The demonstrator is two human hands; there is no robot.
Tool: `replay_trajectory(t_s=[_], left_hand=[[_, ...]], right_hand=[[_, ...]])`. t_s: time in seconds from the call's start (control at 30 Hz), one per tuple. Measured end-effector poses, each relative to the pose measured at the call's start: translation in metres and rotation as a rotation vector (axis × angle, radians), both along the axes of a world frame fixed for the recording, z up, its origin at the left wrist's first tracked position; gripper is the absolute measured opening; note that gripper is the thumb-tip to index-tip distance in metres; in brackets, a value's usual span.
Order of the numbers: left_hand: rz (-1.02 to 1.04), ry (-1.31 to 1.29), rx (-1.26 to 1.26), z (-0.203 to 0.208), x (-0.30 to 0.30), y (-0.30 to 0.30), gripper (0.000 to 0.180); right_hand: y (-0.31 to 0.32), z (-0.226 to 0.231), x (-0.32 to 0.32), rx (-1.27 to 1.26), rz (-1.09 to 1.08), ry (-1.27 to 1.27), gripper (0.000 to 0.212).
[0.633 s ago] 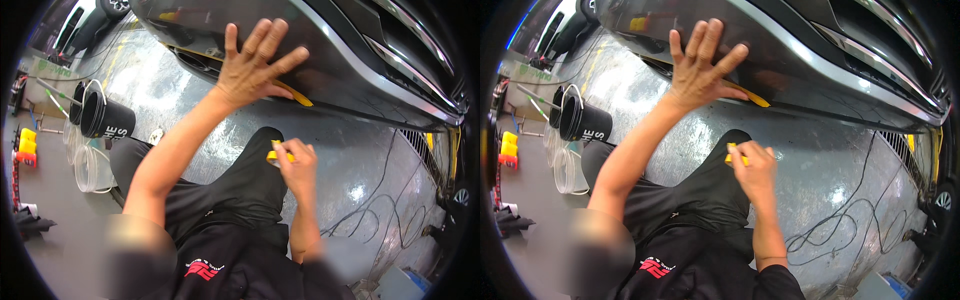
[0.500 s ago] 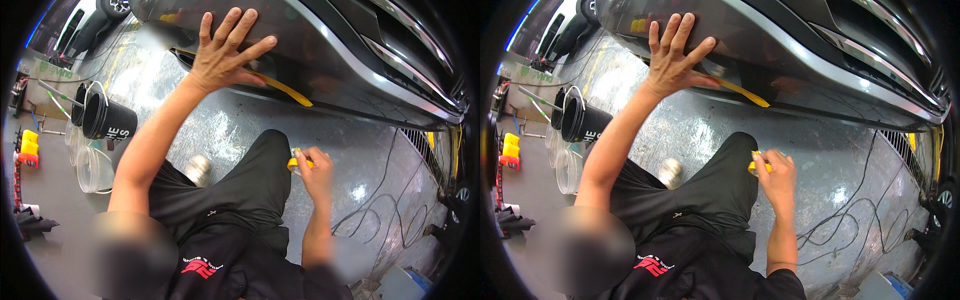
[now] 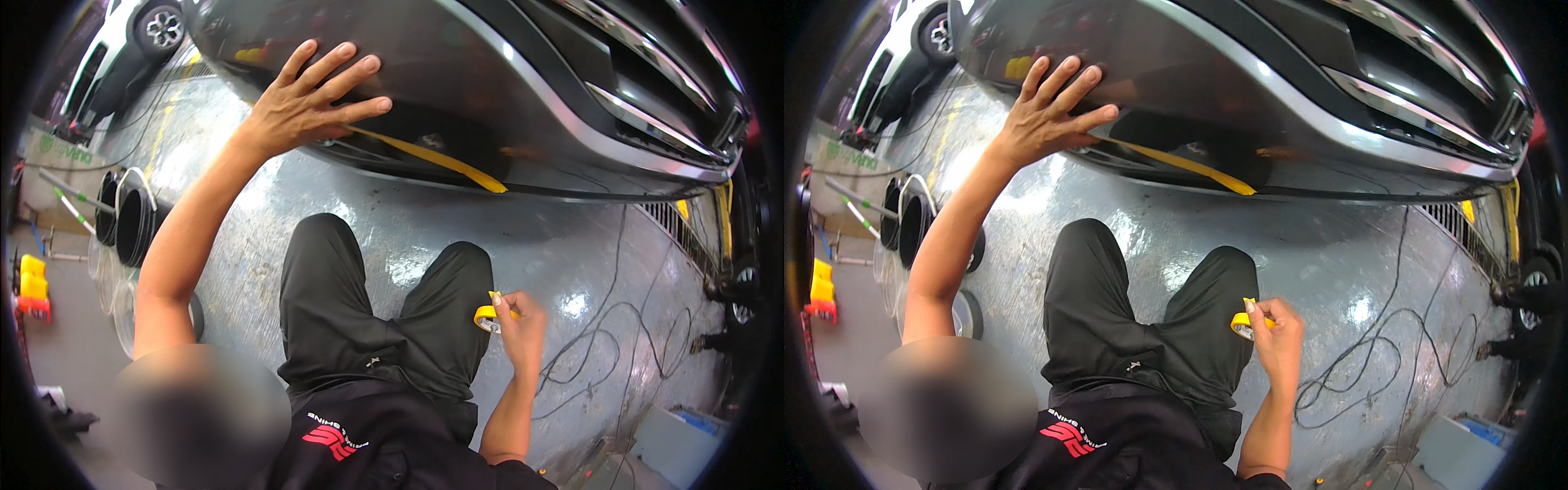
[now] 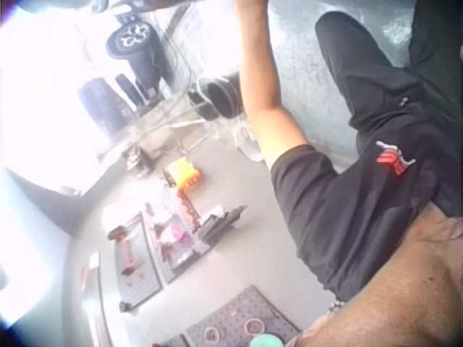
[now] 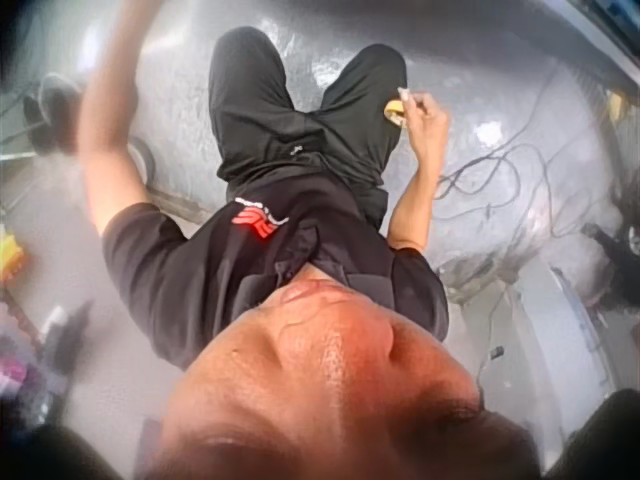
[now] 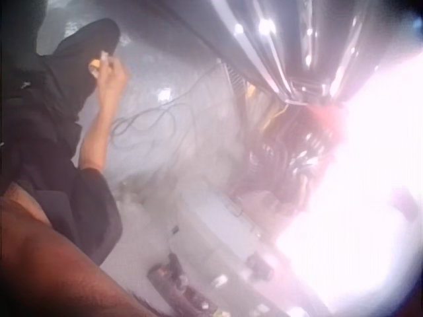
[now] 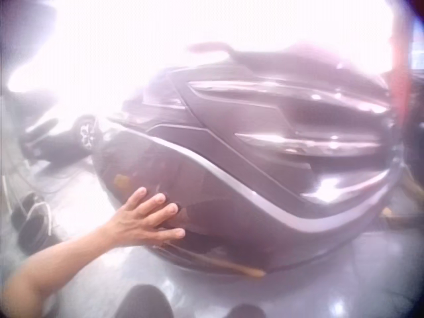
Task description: The person applies yellow masking tape along the lower edge of a car's front bumper. They smooth the tape with their fingers to ensure it adheres properly along the contours of the bumper.
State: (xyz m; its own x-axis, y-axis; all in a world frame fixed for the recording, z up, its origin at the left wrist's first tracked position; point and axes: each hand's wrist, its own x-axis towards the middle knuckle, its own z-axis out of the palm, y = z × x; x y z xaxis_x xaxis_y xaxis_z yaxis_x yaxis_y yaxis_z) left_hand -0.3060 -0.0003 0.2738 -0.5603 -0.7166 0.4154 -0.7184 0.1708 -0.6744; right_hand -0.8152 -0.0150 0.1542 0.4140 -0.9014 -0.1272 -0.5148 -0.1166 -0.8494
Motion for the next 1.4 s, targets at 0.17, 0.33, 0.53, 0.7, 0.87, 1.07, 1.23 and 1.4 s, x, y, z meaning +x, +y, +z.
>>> replay_trajectory(t_s=[0.17, 0.33, 0.53, 0.7, 0.87, 1.07, 1.23, 1.4], left_hand=[[-0.132, 0.157, -0.146, -0.018, -0.004, -0.014, 0.093], [-0.183, 0.194, -0.238, -0.03, -0.009, -0.021, 0.09], [-0.218, 0.103, -0.169, -0.022, 0.0, -0.016, 0.073], [-0.21, 0.121, -0.13, -0.021, 0.003, -0.01, 0.071], [-0.187, 0.456, 0.032, -0.008, -0.031, 0.009, 0.088], [-0.525, 1.066, 0.251, -0.031, -0.177, 0.018, 0.052], [-0.529, 1.574, 0.852, -0.052, -0.285, -0.008, 0.047], [-0.312, 1.908, 0.705, -0.069, -0.346, -0.031, 0.026]], right_hand=[[0.021, 0.026, 0.0, 0.18, -0.128, -0.143, 0.027], [0.037, 0.082, 0.01, 0.25, -0.115, -0.303, 0.026], [0.042, 0.138, 0.04, 0.288, -0.012, -0.303, 0.027], [0.053, 0.158, 0.045, 0.307, 0.022, -0.261, 0.023], [0.047, 0.149, 0.03, 0.273, 0.045, -0.257, 0.022], [0.004, 0.128, -0.002, 0.19, 0.236, -0.221, 0.022], [-0.053, 0.107, -0.028, 0.081, 0.406, -0.207, 0.022], [-0.119, 0.083, -0.058, 0.089, 0.545, -0.191, 0.02]])
